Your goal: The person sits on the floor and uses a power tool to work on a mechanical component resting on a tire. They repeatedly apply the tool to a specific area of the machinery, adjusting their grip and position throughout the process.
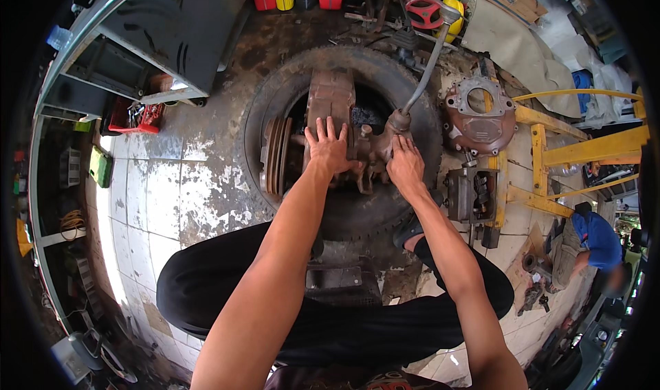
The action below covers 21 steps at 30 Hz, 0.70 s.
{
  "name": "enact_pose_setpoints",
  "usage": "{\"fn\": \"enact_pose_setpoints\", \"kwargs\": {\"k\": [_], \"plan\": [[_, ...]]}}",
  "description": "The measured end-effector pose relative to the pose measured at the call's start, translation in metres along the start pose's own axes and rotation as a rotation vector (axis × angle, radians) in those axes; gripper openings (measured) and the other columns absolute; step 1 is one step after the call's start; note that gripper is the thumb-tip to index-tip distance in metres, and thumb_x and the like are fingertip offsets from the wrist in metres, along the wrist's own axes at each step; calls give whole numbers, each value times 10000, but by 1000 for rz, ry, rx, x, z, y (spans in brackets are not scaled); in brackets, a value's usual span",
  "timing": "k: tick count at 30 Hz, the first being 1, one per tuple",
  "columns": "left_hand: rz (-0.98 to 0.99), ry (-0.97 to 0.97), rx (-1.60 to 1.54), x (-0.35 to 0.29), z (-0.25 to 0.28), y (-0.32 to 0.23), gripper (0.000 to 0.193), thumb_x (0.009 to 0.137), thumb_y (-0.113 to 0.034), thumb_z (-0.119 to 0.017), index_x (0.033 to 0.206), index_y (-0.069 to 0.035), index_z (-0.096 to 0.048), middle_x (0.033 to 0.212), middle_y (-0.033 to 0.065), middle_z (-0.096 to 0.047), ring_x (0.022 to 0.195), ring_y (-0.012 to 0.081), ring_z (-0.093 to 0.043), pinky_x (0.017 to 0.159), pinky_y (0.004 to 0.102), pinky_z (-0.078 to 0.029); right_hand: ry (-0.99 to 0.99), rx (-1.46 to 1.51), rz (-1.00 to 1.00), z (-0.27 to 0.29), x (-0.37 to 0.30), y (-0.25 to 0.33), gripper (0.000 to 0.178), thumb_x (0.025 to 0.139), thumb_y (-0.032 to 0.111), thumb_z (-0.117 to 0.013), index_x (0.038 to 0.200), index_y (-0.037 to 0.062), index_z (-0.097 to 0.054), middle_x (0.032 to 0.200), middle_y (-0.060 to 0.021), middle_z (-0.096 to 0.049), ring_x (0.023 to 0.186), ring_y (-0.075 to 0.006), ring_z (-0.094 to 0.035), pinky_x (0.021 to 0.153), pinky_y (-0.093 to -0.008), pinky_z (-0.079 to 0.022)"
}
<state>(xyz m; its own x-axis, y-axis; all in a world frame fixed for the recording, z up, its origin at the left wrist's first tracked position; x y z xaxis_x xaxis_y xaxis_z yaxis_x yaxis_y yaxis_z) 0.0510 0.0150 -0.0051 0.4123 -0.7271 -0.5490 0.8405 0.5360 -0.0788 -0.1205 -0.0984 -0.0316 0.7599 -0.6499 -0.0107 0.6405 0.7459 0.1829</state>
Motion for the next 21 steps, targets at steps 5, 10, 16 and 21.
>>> {"fn": "enact_pose_setpoints", "kwargs": {"k": [5,10,16,21], "plan": [[4,5,12,0,2,-1,1221,704,-805,-641,1596,-149,-126,1644,213,-41,1504,451,-13,1132,699,-86,-1,13,-85,4,1,-26,571,819,90,-606,1380,27,-515,1386,-135,-560,1342,-313,-479,1111,-514,-359],[12,16,14,1,-1,0,1233,696,-808,-645,1596,-151,-118,1644,213,-39,1505,451,-4,1134,697,-84,20,61,-48,9,1,-24,531,825,83,-587,1354,47,-551,1414,-102,-551,1346,-307,-478,1102,-564,-344],[10,-9,-5,0,-2,0,1227,687,-799,-662,1595,-161,-138,1645,204,-54,1506,445,-17,1136,695,-86,-1,57,-75,6,1,-6,529,817,90,-586,1344,52,-561,1397,-99,-566,1339,-284,-487,1107,-554,-332],[15,-37,-14,2,-2,-1,1201,684,-790,-673,1593,-184,-173,1645,192,-91,1507,435,-51,1141,687,-84,-21,19,-42,6,6,-2,514,805,81,-598,1318,64,-584,1371,-80,-590,1328,-282,-497,1106,-574,-322]]}}
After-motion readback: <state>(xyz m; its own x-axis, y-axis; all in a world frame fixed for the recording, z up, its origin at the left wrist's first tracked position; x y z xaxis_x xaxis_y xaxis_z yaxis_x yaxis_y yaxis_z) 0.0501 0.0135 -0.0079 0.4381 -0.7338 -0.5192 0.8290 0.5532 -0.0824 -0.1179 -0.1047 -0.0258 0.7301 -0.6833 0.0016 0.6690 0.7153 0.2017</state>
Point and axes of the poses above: each hand's wrist, its own x-axis towards the middle knuckle, its own z-axis out of the back of the hand, y = z × x, the point moved 3 cm from there along x, towards the middle knuckle
